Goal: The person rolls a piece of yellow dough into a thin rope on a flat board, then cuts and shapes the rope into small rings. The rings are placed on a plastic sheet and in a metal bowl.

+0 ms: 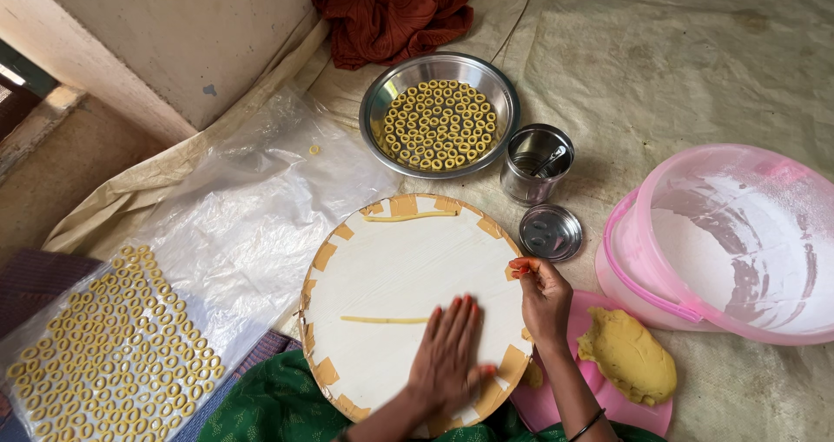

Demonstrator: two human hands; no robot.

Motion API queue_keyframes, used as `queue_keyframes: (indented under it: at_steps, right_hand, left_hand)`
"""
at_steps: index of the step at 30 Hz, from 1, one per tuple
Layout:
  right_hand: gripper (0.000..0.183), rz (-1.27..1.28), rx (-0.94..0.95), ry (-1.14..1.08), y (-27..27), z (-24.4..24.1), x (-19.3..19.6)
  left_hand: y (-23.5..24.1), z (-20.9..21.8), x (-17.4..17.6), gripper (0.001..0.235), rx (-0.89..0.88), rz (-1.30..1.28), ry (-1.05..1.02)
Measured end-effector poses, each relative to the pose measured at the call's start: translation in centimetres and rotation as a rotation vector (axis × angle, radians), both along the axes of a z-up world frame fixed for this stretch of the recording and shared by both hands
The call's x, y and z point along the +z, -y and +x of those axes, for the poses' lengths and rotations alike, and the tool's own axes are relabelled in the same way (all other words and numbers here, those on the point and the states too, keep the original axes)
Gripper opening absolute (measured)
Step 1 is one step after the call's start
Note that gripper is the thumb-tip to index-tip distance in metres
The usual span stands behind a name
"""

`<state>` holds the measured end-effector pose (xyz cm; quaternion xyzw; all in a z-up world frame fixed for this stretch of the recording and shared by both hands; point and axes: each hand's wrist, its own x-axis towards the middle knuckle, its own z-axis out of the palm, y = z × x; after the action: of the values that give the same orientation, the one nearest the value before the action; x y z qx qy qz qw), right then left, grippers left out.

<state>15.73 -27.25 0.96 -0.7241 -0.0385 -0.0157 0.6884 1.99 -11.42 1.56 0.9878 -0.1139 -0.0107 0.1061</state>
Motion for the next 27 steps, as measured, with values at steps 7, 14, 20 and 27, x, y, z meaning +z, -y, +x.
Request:
queue_keyframes:
  at_steps: [7, 14, 20, 27]
  right_hand:
    - [0.013, -0.008, 0.003, -0.004, -0.3, -0.2, 0.6]
    - [0.016, 0.023, -0.005, -0.01, 0.1, 0.3, 0.0]
    - [0.017, 0.059, -0.008, -0.02, 0.3, 0.7, -0.4]
    - [0.015, 0.054, -0.009, -0.013, 0.2, 0.6, -0.2]
  left_hand:
    - [0.6, -0.5, -1.1, 0.096, 0.016, 0.236, 0.299]
    - [-1.2, 12.6, -4.0, 0.098, 0.176, 0.032, 0.153]
    - [-3.4, 19.1, -4.6, 0.098, 0.21, 0.038, 0.135]
    - [-1.1, 11.3, -2.6, 0.097, 0.058, -0.055, 0.088]
